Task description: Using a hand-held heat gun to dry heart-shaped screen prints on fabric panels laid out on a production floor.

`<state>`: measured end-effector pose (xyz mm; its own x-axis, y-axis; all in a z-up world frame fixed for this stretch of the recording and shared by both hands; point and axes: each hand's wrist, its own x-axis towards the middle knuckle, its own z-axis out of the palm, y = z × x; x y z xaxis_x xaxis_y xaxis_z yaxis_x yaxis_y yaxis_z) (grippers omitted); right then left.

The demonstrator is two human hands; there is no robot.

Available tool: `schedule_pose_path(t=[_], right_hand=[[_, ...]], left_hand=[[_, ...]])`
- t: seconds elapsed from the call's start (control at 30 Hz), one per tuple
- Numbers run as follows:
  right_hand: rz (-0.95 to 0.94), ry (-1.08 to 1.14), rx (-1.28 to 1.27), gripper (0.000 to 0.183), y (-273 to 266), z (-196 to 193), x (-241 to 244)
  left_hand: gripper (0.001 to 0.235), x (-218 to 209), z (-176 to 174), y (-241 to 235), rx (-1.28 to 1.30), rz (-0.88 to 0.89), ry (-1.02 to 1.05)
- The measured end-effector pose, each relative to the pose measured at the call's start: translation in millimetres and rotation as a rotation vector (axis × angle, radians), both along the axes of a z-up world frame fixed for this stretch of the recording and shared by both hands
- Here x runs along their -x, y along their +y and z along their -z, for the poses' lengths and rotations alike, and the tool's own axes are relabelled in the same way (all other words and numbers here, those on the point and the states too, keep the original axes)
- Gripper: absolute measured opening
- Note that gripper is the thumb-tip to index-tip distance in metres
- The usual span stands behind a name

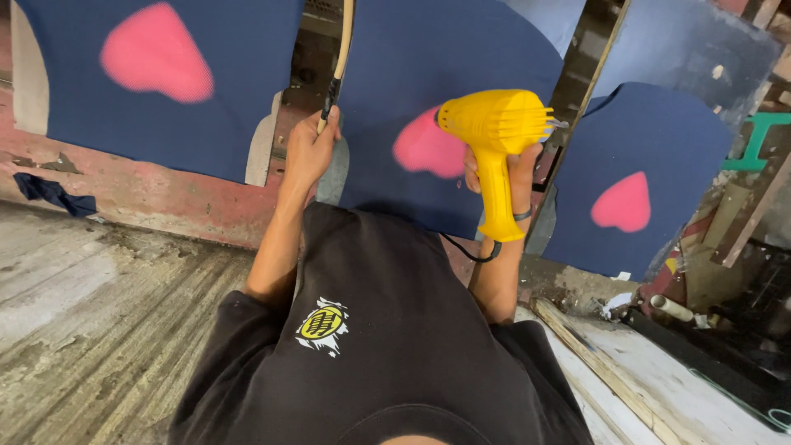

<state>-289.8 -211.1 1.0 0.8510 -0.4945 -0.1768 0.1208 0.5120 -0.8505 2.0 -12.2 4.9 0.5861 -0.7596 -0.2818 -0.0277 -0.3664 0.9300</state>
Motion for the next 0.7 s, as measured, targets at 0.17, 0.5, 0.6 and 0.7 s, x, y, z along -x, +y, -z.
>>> schedule_pose_path(t=[0.17,0.5,0.6,0.7], right_hand=[[0.06,0.028,-0.029,0.115,1.6,-10.3,32.5],[0.101,0.045,-0.033,0.11,0.6,-27.9,19.1],[0.028,-0.058,-0.103,0.12,-10.4,4.6,6.9],[-0.007,-0.046,-0.027,0.114,-12.5,0.2,-10.4]], left_hand=[[0.052,4.4,3.7,-2.6,-0.009,-0.005,0.002],[0.052,4.1,5.4,4.6,-0.033,-0.006,-0.024],[0.052,3.4,8.3,11.5,-0.019,-0.05,-0.019],[0.052,1.4,3.6,16.5,-0.01,-0.047,0.002]])
